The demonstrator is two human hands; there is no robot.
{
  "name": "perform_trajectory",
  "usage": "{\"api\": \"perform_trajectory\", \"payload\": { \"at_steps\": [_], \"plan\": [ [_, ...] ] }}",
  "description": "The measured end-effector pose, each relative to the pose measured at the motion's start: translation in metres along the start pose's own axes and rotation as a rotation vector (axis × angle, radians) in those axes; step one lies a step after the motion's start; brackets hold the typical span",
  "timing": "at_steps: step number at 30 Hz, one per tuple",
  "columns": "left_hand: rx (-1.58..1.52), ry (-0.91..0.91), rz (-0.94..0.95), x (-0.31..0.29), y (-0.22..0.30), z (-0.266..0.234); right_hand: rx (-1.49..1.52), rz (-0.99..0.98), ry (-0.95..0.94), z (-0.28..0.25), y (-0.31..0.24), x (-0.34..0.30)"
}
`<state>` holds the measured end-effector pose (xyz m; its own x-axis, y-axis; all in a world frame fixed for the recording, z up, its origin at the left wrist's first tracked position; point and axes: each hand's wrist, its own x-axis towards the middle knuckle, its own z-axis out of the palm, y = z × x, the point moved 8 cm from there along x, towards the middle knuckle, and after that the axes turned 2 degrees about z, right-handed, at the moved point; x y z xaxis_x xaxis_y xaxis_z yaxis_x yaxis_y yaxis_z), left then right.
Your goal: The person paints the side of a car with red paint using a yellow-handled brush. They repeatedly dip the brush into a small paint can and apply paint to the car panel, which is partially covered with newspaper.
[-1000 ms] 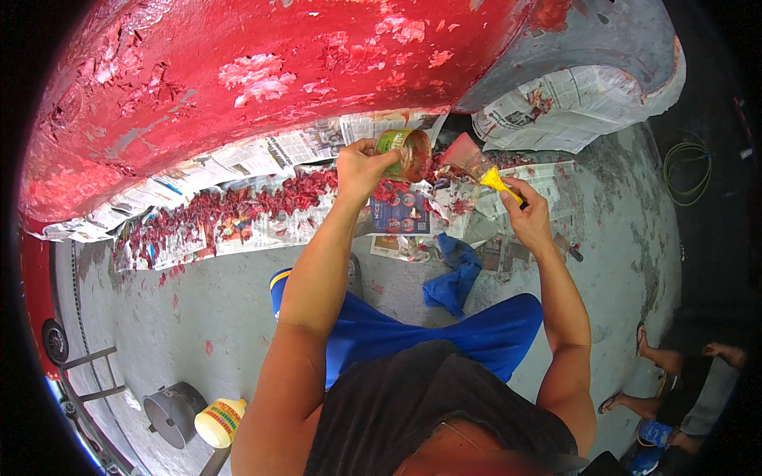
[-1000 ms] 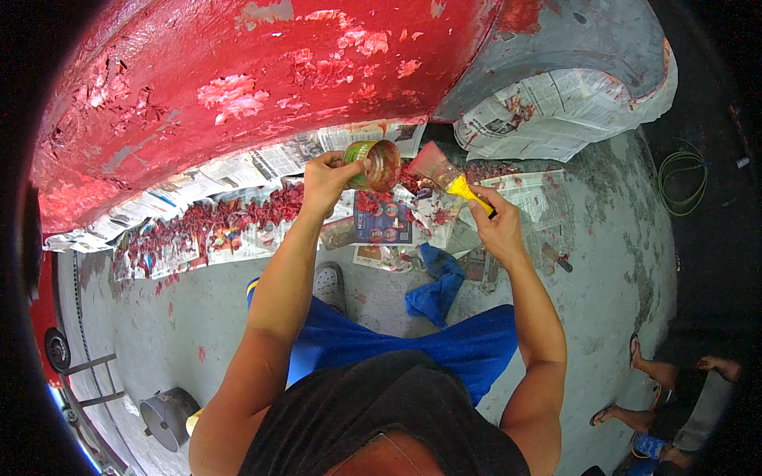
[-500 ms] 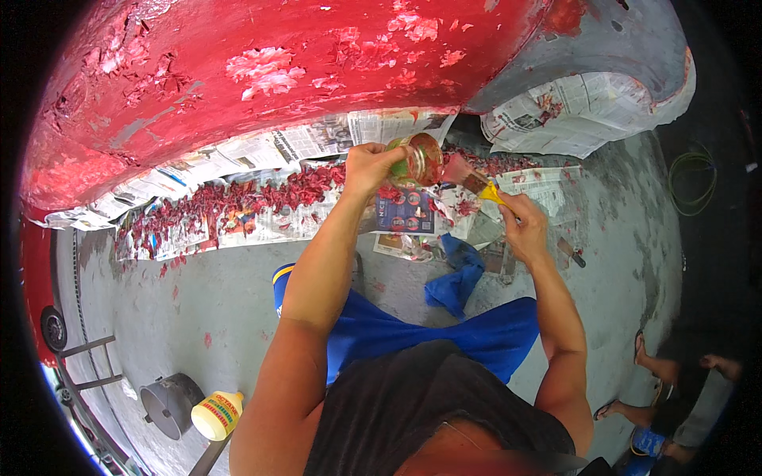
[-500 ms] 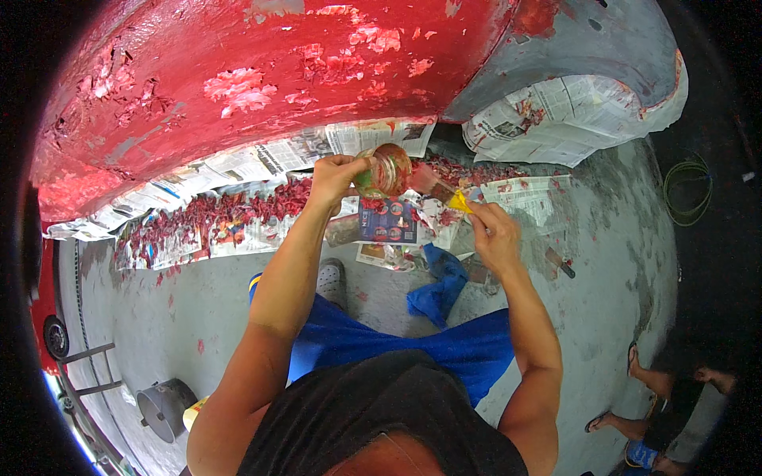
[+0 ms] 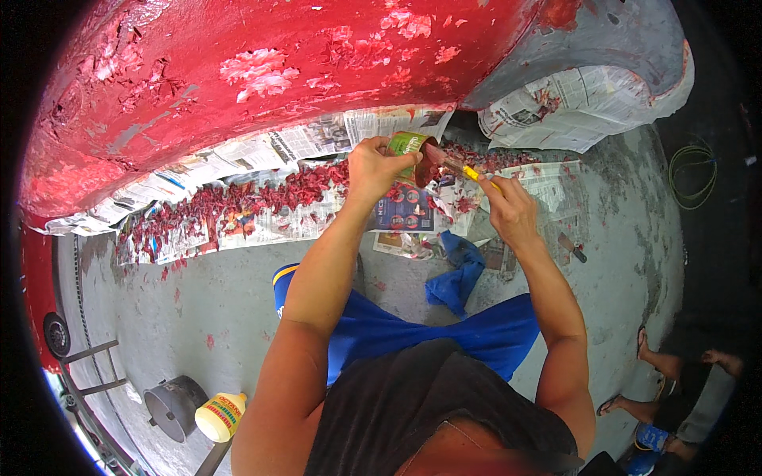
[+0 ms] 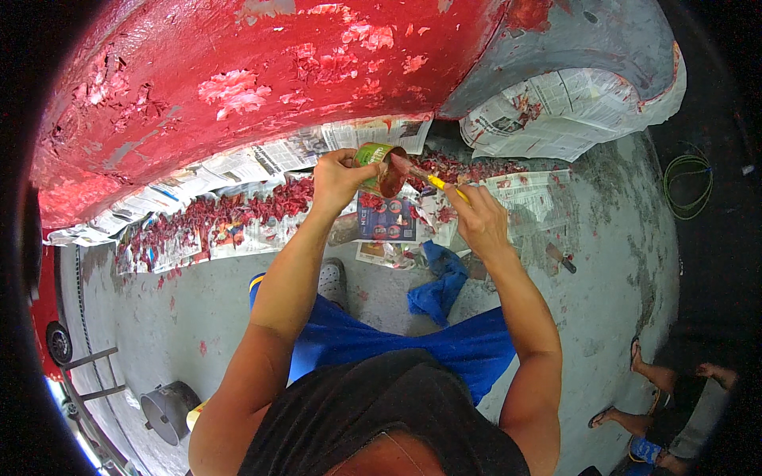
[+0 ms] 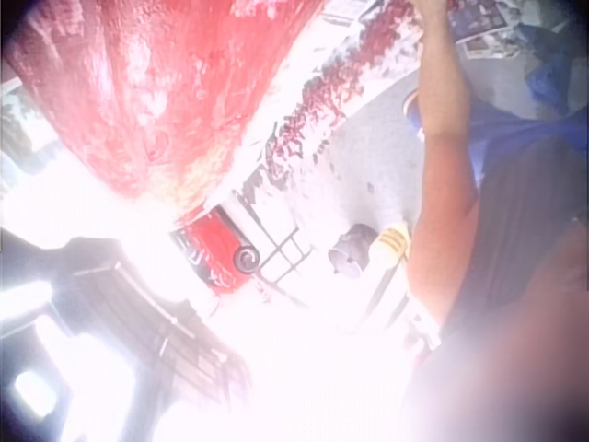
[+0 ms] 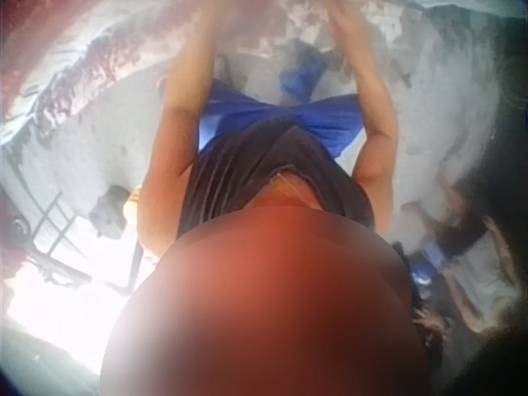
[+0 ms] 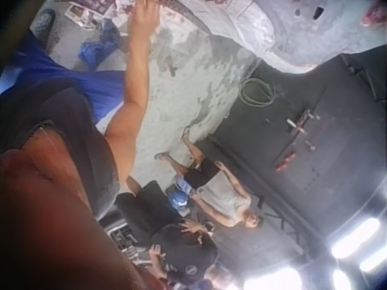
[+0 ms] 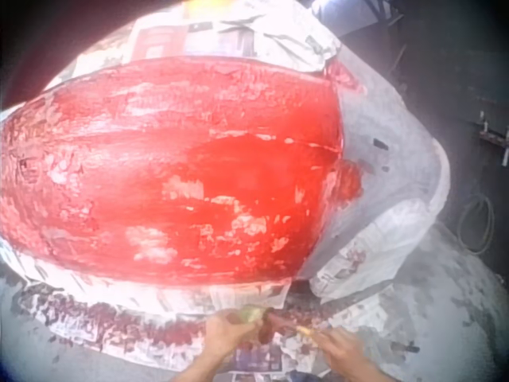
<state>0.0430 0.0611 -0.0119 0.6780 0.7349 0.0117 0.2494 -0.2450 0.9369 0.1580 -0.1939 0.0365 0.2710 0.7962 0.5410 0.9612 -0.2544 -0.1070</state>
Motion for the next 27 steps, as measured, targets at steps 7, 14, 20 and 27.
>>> {"api": "perform_trajectory", "payload": {
  "at_steps": [7,14,20,27],
  "plan": [
    [0.168,0.061,0.130,-0.002,-0.001,0.005,-0.009,0.004,-0.190,0.017,-0.001,0.008],
    [0.214,-0.008,0.136,-0.006,-0.005,0.019,0.132,0.134,-0.449,0.024,0.013,0.015],
    [0.244,-0.055,0.165,-0.011,-0.003,0.028,0.598,0.333,-0.737,0.057,0.045,-0.001],
    [0.116,-0.109,-0.045,-0.006,-0.022,0.022,1.080,0.782,-0.823,0.066,0.083,-0.036]
  ]
}}
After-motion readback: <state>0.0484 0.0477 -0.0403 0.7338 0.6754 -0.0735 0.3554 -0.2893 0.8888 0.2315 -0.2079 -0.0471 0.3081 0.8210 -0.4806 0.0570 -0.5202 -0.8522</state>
